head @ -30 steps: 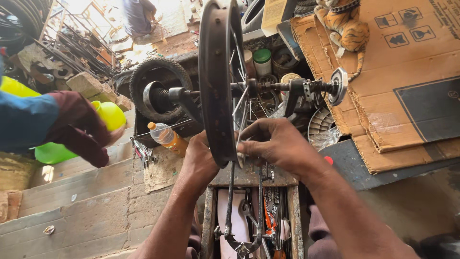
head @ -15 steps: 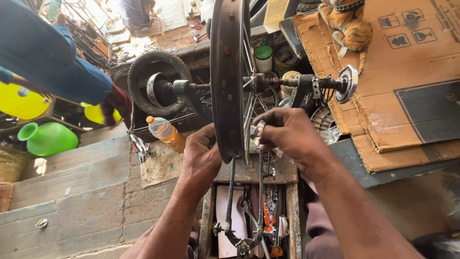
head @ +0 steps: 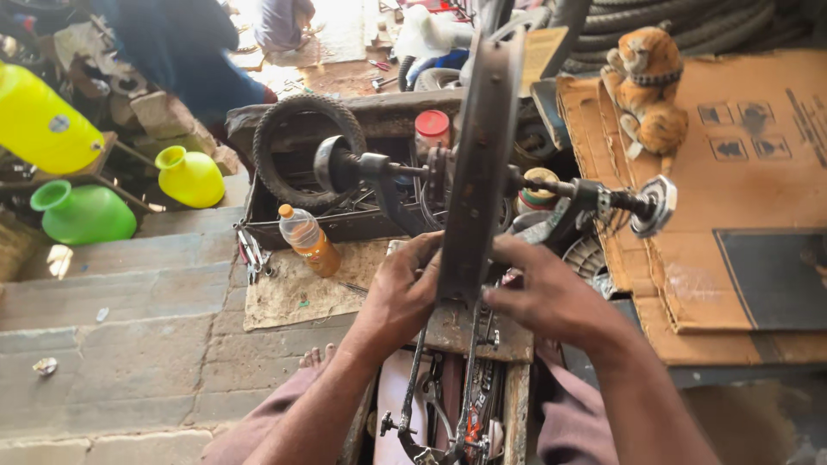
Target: The person trues a bicycle wheel mounted on a truing stand. They rotate the wheel and use a spoke wrench to tighten or loosen individual spokes, periodically checking the alignment against a fixed brake caliper to ensure the rim runs true.
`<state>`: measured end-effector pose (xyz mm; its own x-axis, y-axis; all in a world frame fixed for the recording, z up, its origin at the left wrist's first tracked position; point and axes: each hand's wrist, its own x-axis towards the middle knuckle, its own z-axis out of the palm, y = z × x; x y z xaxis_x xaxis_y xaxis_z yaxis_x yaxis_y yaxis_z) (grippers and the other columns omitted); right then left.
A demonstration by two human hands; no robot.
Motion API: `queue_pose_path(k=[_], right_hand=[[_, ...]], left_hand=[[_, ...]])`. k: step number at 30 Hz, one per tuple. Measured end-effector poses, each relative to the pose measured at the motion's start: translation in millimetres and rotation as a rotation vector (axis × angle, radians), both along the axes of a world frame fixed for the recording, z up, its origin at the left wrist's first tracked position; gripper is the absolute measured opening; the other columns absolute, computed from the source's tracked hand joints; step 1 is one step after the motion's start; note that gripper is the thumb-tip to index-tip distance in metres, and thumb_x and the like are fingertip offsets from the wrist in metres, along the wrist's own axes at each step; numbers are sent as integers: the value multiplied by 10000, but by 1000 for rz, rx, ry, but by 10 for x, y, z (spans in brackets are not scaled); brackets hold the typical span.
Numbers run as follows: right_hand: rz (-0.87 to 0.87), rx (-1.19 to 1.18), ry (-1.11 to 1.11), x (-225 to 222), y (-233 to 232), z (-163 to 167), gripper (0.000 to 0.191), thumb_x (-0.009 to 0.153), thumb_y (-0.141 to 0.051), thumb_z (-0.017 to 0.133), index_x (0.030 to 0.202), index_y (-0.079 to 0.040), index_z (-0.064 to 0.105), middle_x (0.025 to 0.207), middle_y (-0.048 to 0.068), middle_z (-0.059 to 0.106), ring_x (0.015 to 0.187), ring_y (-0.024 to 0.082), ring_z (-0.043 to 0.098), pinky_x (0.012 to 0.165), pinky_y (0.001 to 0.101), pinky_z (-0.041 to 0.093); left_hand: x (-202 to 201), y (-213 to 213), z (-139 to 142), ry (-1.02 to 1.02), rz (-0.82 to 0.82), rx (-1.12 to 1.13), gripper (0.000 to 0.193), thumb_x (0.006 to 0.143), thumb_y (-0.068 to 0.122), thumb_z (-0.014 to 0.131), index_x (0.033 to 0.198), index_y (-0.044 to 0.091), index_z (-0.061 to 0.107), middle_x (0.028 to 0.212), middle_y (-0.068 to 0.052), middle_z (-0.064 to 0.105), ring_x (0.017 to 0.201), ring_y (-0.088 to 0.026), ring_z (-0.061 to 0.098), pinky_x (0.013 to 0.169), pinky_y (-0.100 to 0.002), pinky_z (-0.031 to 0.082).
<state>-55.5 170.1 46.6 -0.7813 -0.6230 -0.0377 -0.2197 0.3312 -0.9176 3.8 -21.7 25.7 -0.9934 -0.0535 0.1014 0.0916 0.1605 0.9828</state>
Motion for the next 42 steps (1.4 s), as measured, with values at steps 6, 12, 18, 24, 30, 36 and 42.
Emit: queue_pose_path(k=[6, 12, 18, 24, 30, 36, 42], right_hand=[[-212, 115, -122, 3, -104, -147, 311, 817, -98, 755, 1126, -85, 785, 1019, 62, 834, 957, 156, 739, 919, 330, 568], [-311, 114, -176, -21, -218, -187, 204, 835, -117, 800, 984, 22, 803, 842, 143, 765, 715, 207, 665, 647, 403, 518], [-225, -39, -149, 18, -194, -150, 261, 811, -201, 796, 1020, -45, 797, 843, 42, 781, 749, 104, 695, 669, 299, 559], [-239, 15, -193, 14, -229, -124, 239, 889, -229, 732, 1023, -48, 810, 845, 73, 780, 752, 124, 707, 677, 319, 569], [-503, 269, 15, -5, -262, -117, 214, 836, -173, 773, 995, -34, 814, 874, 125, 812, 761, 194, 742, 683, 384, 591], [-233, 459, -73, -8, -171, 93, 279, 792, -305, 865, 952, -78, 831, 915, 94, 839, 883, 182, 779, 820, 367, 590], [-396, 432, 97, 78, -224, -38, 393, 769, -294, 874, 1065, -68, 749, 1004, 107, 781, 928, 206, 733, 850, 379, 563]], left_hand=[[40, 24, 87, 46, 179, -163, 395, 947, 238, 653, 1276, 20, 652, 982, -116, 780, 911, -167, 758, 804, -321, 585], [60, 18, 168, 42, 135, -46, 348, 954, 194, 664, 1242, 2, 637, 862, -95, 809, 819, -147, 770, 757, -303, 584], [66, -9, 136, -62, 108, -43, 443, 949, 290, 648, 1313, 42, 597, 901, -96, 797, 816, -132, 783, 746, -307, 606], [70, -6, 39, 31, 203, -232, 464, 975, 359, 694, 1277, 12, 634, 1019, -139, 726, 933, -191, 715, 765, -357, 607], [66, 29, 16, 27, 145, 73, 490, 961, 382, 646, 1266, -1, 641, 942, -121, 793, 873, -201, 770, 762, -362, 615], [71, 11, 0, 25, 207, -132, 538, 974, 415, 655, 1316, 0, 626, 1167, -186, 729, 1109, -256, 700, 919, -386, 555], [13, 35, -62, -29, 103, 32, 597, 994, 400, 595, 1455, 38, 480, 1367, -164, 613, 1287, -266, 603, 1009, -399, 542]])
